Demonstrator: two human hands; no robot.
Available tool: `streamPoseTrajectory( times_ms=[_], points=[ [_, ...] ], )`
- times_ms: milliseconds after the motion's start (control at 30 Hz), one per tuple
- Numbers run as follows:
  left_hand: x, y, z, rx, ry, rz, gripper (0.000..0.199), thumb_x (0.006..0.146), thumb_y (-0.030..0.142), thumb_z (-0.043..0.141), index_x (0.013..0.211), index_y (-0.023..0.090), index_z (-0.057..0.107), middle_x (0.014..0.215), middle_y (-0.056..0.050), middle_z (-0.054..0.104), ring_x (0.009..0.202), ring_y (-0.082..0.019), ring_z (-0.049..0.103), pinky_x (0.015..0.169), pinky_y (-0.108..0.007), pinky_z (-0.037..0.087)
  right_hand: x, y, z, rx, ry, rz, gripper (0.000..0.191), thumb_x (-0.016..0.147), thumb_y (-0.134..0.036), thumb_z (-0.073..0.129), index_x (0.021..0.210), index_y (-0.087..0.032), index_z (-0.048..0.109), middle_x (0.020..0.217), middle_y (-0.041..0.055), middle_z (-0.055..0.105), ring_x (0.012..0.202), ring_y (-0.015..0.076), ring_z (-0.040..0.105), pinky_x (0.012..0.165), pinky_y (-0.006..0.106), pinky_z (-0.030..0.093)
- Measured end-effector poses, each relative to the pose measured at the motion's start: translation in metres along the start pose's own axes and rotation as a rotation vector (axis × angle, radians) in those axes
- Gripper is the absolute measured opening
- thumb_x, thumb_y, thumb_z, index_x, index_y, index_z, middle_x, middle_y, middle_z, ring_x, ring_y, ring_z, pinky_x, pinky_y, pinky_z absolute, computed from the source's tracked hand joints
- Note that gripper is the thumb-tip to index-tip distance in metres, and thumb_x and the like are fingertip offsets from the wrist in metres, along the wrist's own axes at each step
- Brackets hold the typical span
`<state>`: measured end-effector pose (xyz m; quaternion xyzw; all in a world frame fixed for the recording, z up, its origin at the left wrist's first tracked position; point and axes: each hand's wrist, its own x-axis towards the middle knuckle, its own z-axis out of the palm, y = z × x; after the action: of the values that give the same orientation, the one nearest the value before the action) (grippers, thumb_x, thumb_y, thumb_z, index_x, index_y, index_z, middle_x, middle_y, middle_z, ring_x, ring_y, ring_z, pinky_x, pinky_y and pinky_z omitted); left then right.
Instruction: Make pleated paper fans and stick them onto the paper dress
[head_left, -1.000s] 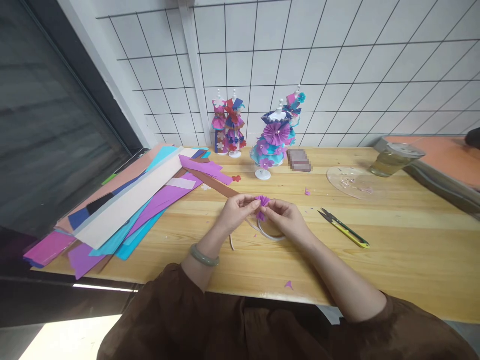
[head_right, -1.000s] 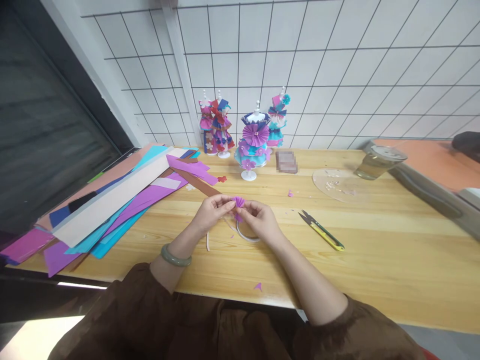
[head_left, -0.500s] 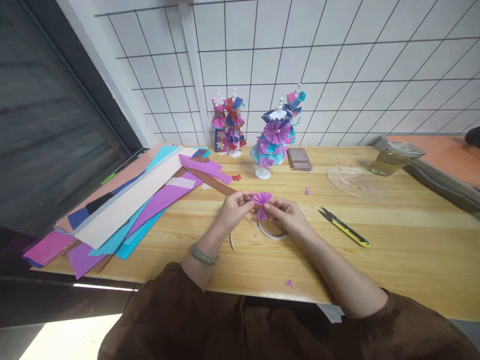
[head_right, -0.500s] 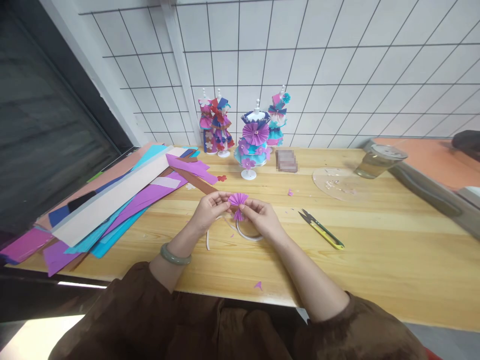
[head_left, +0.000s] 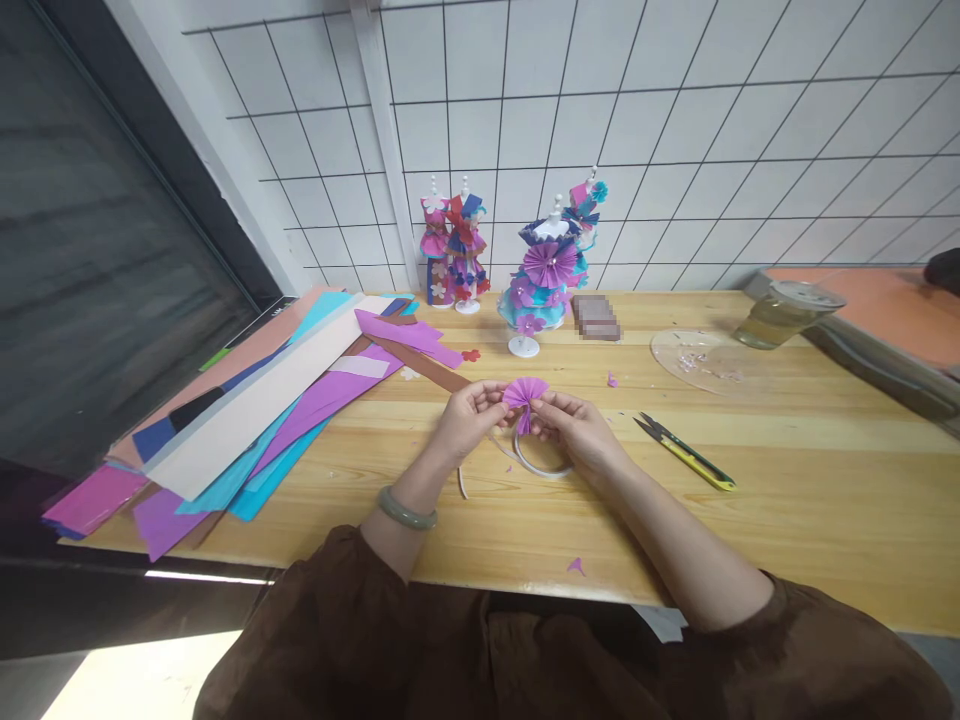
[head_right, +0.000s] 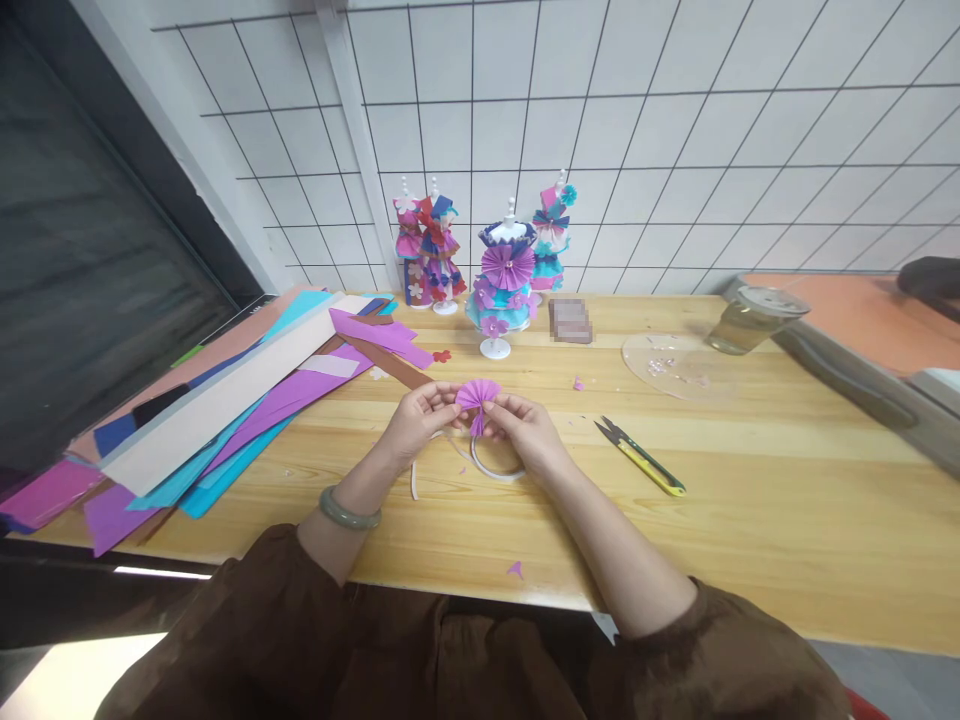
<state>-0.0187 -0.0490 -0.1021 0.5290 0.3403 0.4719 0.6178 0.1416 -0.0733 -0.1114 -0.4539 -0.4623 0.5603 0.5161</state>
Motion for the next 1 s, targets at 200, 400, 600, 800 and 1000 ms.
streamPoseTrajectory(
  times_ms=[200, 400, 600, 800, 1000],
  points=[
    [0.000, -0.007, 0.001, -0.013, -0.102, -0.030, 0.052, 0.062, 0.027, 0.071, 0.107, 0.013, 0.048, 0.089, -0.007, 0.060, 0.074, -0.013, 0.058, 0.063, -0.025, 0.047, -0.001, 0.000, 0.002, 0.034, 0.035, 0.014, 0.025, 0.063, -0.040, 0.070, 0.072, -0.019, 0.061, 0.054, -0.0031, 0.056, 0.045, 0.0071, 0.048, 0.046, 0.020, 0.036],
    [-0.001, -0.011, 0.004, 0.092, -0.124, -0.004, 0.051, 0.061, 0.021, 0.072, 0.105, 0.011, 0.048, 0.083, -0.005, 0.058, 0.076, -0.012, 0.057, 0.072, -0.026, 0.046, -0.001, 0.001, 0.003, 0.097, 0.013, 0.042, 0.025, 0.063, -0.039, 0.070, 0.074, -0.019, 0.060, 0.052, -0.0037, 0.055, 0.046, 0.0070, 0.048, 0.047, 0.020, 0.036],
    [-0.002, -0.007, 0.003, 0.142, -0.199, 0.018, 0.040, 0.068, 0.020, 0.064, 0.105, 0.013, 0.050, 0.080, -0.004, 0.059, 0.075, -0.013, 0.058, 0.074, -0.027, 0.045, -0.002, 0.000, 0.006, 0.048, -0.029, 0.021, 0.026, 0.065, -0.042, 0.068, 0.074, -0.019, 0.062, 0.053, -0.0034, 0.055, 0.046, 0.0075, 0.047, 0.048, 0.022, 0.036],
    [-0.002, -0.008, 0.001, 0.137, -0.182, 0.031, 0.036, 0.069, 0.020, 0.063, 0.102, 0.014, 0.051, 0.077, -0.002, 0.058, 0.072, -0.012, 0.058, 0.069, -0.024, 0.045, -0.002, -0.001, 0.008, 0.009, -0.032, -0.002, 0.030, 0.065, -0.045, 0.067, 0.075, -0.018, 0.060, 0.056, -0.0028, 0.055, 0.046, 0.0078, 0.047, 0.047, 0.022, 0.035],
    [-0.001, -0.009, 0.003, 0.054, -0.137, -0.017, 0.038, 0.067, 0.023, 0.066, 0.100, 0.015, 0.049, 0.076, -0.001, 0.055, 0.069, -0.011, 0.057, 0.061, -0.022, 0.046, -0.004, -0.003, 0.012, -0.043, -0.053, -0.003, 0.036, 0.059, -0.041, 0.073, 0.082, -0.017, 0.059, 0.068, -0.0008, 0.059, 0.050, 0.0072, 0.048, 0.047, 0.021, 0.037]
  ],
)
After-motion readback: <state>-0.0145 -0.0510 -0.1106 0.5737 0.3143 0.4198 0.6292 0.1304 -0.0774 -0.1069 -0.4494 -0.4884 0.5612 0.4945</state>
